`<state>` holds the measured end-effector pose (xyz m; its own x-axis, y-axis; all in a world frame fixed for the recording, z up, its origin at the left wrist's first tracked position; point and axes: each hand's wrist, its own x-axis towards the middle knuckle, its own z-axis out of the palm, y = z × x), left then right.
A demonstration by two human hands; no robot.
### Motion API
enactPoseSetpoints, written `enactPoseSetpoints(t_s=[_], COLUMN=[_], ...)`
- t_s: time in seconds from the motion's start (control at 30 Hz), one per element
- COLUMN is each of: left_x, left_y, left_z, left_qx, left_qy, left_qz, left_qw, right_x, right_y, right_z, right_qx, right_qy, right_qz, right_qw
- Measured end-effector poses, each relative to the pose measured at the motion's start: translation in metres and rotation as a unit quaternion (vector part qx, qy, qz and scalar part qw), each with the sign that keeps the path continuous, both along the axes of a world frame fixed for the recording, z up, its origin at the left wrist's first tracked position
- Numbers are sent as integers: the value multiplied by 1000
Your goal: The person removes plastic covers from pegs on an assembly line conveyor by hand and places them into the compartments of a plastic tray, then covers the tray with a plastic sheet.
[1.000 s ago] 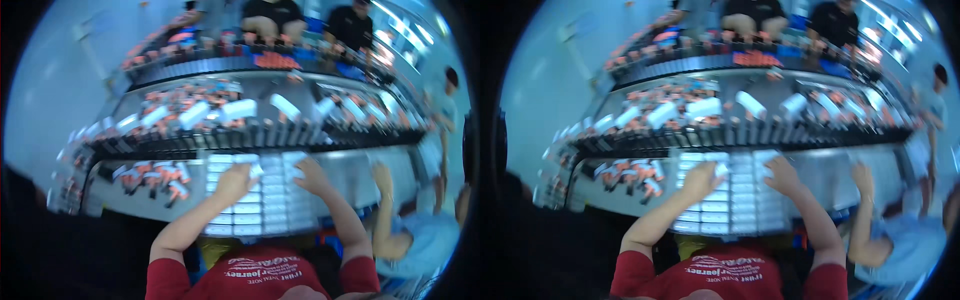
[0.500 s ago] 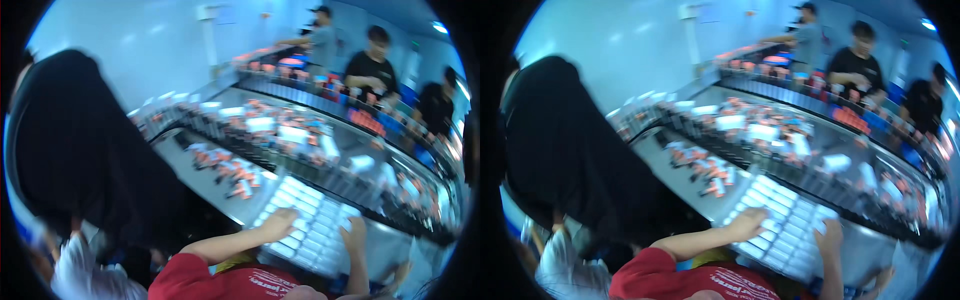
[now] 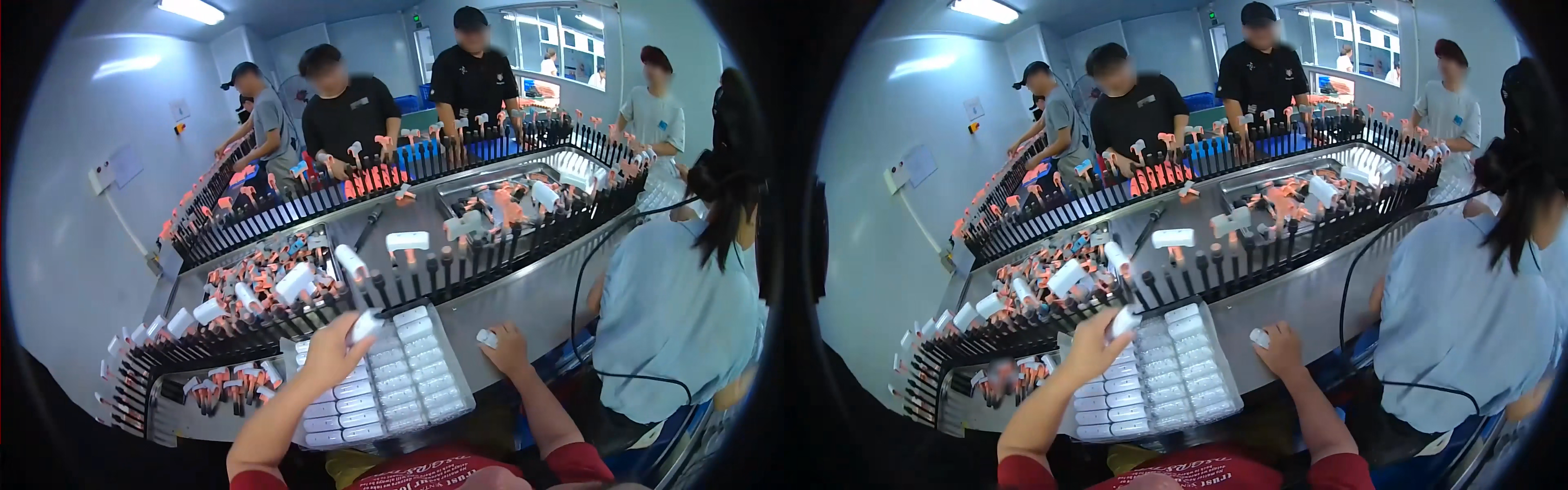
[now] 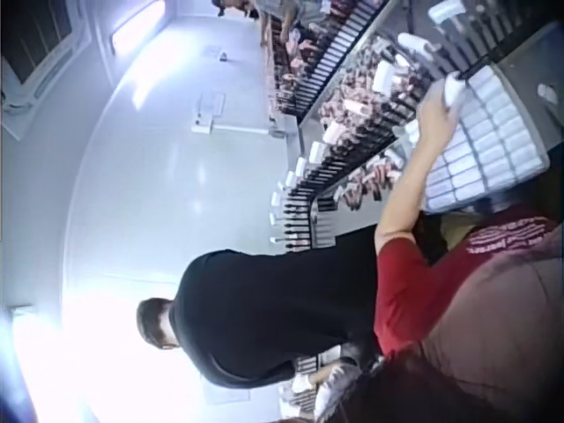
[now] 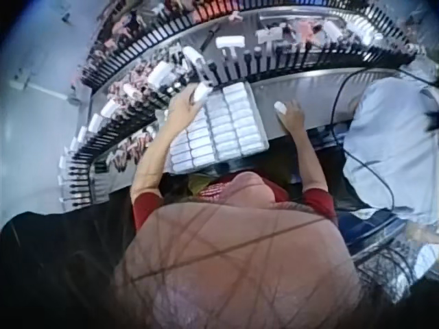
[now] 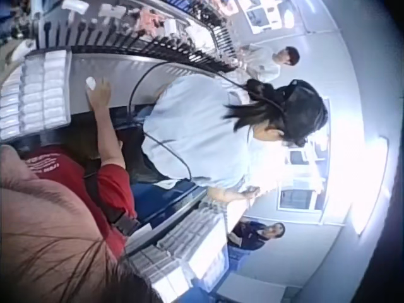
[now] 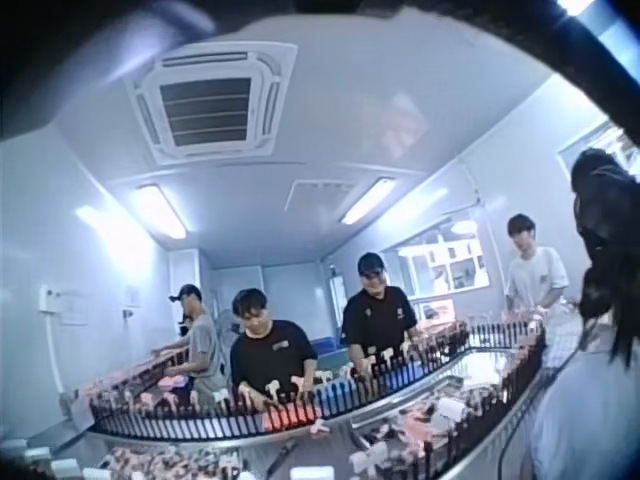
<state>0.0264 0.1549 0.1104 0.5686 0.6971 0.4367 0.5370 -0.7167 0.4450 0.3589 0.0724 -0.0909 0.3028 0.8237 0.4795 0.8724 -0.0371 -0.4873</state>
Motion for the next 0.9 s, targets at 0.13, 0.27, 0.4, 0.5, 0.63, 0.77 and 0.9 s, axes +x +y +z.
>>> enactPoseSetpoints(t_s=[0.13, 0.27, 0.4, 0.5, 0.63, 0.77, 0.9], left_x=[78, 137, 138, 127, 110, 86, 79], left_y=[38, 66, 104, 120, 139, 130, 121], left_z=[44, 63, 43, 41, 42, 52, 67], left_qx=[46, -10, -67, -183, -125, -213, -24], left_qy=[52, 51, 29, -30, 9, -30, 203], left_qz=[9, 48, 138, 135, 178, 228, 253], left_qw=[998, 997, 988, 973, 976, 949, 946], right_x=[-2, 3, 6, 13, 12, -1, -31], right_y=[-4, -5, -6, -4, 9, 42, 88], right_z=[1, -7, -4, -9, 6, 69, 142], right_qx=[-3, 46, 52, 67, 50, 131, 142], right_qy=[42, 84, 102, 138, 252, 317, 350], right_qz=[5, -11, -5, 21, 32, 88, 139], right_qw=[999, 995, 993, 988, 966, 935, 915])
